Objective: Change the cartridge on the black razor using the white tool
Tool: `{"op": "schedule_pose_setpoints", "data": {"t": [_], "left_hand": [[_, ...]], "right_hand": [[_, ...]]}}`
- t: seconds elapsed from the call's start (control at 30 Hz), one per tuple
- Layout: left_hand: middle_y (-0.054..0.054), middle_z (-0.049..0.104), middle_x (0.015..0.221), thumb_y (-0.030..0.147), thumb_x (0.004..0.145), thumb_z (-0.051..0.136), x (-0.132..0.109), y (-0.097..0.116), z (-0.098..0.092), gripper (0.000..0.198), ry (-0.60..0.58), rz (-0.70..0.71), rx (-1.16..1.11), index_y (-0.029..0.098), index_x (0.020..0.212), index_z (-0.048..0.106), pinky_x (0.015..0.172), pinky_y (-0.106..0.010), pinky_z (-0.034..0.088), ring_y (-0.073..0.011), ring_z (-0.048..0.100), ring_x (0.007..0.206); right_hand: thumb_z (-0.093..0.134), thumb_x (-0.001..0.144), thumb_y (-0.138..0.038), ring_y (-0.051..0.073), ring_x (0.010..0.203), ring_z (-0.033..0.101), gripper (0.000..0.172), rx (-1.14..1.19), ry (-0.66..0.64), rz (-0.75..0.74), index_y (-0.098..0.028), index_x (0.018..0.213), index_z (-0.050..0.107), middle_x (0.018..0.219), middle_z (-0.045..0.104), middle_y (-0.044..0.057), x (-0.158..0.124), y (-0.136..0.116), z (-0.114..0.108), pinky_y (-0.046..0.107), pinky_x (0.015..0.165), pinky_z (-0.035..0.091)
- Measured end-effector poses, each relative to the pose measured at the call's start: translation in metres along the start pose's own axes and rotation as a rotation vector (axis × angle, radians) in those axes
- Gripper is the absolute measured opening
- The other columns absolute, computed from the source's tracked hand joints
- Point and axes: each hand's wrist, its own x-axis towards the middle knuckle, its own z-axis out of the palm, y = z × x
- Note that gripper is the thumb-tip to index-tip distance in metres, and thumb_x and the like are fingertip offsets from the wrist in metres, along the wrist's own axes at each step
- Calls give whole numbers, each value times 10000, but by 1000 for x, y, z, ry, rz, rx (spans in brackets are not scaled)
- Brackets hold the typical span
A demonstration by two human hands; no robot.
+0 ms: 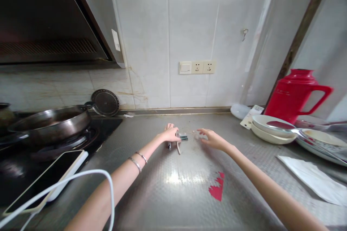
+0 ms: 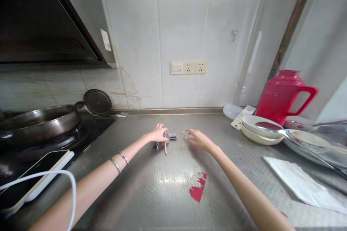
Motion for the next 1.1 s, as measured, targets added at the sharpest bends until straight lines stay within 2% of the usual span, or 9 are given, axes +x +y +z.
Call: {"op": "schedule_pose_setpoints", "data": {"t": [0.2,0.3,0.37,0.43,0.53,0.6,0.7,0.87,1.1], "left_hand": [[-104,415,1238,488,744,525,-13,-23,-8,480,116,-50,-40,211,1135,497,1004,-370,296,-259,305,1233],[-107,392,1279,448,794,476,-27,-43,-9,448,192,-132,-38,204,1169,458,1020,-365,273,-244,303,1246],[-141,359,1312,422,825,434,-38,-58,-6,434,238,-213,-28,168,1177,444,1030,-386,248,-266,280,1269],[-188,303,1358,386,855,378,-49,-74,0,420,270,-284,-14,128,1183,429,1031,-421,229,-301,221,1307],[-191,240,1424,379,867,349,-61,-94,11,408,290,-350,45,138,1188,423,1030,-462,205,-323,130,1343],[-183,262,1427,400,871,334,-65,-103,17,428,280,-361,85,147,1205,419,1027,-459,211,-316,150,1343],[-161,367,1372,396,879,317,-67,-108,21,411,278,-368,92,152,1179,457,1018,-421,240,-292,260,1302],[-126,509,1226,340,879,325,-69,-104,17,360,297,-318,85,150,1126,505,988,-346,286,-237,419,1174],[-99,547,1188,318,868,350,-73,-101,12,327,307,-304,81,173,1101,526,966,-341,309,-230,455,1130]], "right_hand": [[464,763,-157,237,1151,492,457,-96,60,124,-95,1214,510,1209,564,165,6,12,10,357,980,352],[424,831,-243,251,1220,428,525,-147,76,208,-95,1332,383,1308,481,181,7,20,17,386,994,335],[361,877,-318,268,1261,376,560,-218,83,316,-85,1382,294,1366,410,197,7,27,22,417,998,324],[310,898,-362,287,1279,348,555,-275,77,402,-94,1384,296,1386,386,193,7,32,27,452,998,315],[301,899,-344,294,1277,351,508,-300,72,444,-139,1363,341,1390,396,157,5,37,34,491,1000,296],[298,896,-303,289,1276,354,491,-309,82,454,-142,1358,344,1384,408,151,3,37,37,501,1004,284],[279,895,-259,279,1275,358,477,-328,93,462,-128,1348,353,1362,436,156,2,35,38,493,1009,281],[265,891,-218,286,1266,370,467,-354,90,448,-98,1322,396,1369,423,165,1,36,38,489,1003,298],[296,875,-185,262,1280,352,436,-385,91,444,-125,1265,479,1366,431,155,1,39,40,471,1011,295]]}}
